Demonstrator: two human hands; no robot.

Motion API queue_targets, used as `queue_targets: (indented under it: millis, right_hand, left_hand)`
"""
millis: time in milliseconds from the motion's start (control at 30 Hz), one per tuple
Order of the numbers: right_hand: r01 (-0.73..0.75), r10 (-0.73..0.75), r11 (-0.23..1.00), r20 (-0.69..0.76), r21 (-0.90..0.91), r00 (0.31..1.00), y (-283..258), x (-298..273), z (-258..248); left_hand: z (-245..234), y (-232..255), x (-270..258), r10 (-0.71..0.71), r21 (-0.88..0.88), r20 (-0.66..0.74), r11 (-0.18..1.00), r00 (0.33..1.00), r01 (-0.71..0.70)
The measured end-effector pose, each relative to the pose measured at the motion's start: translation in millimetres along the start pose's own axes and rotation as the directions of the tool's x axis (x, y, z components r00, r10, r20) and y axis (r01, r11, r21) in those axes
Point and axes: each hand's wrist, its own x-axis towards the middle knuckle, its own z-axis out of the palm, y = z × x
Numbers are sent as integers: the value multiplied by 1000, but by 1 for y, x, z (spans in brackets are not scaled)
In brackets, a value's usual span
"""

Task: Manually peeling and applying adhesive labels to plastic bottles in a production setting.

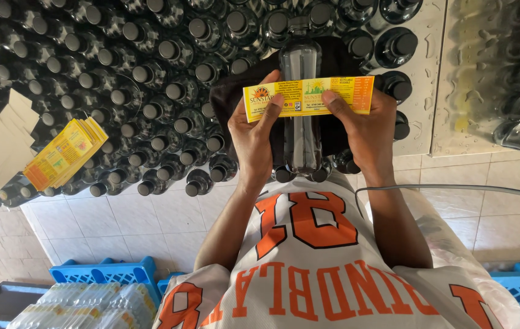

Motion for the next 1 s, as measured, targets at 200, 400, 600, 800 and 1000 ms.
queue_targets:
  millis: [200, 400, 600, 800, 1000]
  right_hand:
    - [-5, 5, 1000, -7, 7, 1000, 2, 1, 1]
    - [4, -4, 1000, -2, 2, 1000, 0, 0, 0]
    - [37, -38, 998, -10, -44, 999, 0, 0, -1]
    - [204, -202, 960, 32, -189, 979, -1, -4, 1]
    - [112, -111, 965, 18, -238, 994, 3, -6, -1]
  left_hand:
    - [0, 0, 0, 0, 10, -5, 1000, 1000, 0]
    - [-1, -3, 0, 2, 8, -10, 1000, 1000, -1]
    - [2, -4, 0, 26, 50, -14, 998, 1000, -26]
    - [11, -5, 0, 154, 196, -34, 970, 987, -145]
    - [16, -9, -7, 211, 148, -16, 967, 977, -206]
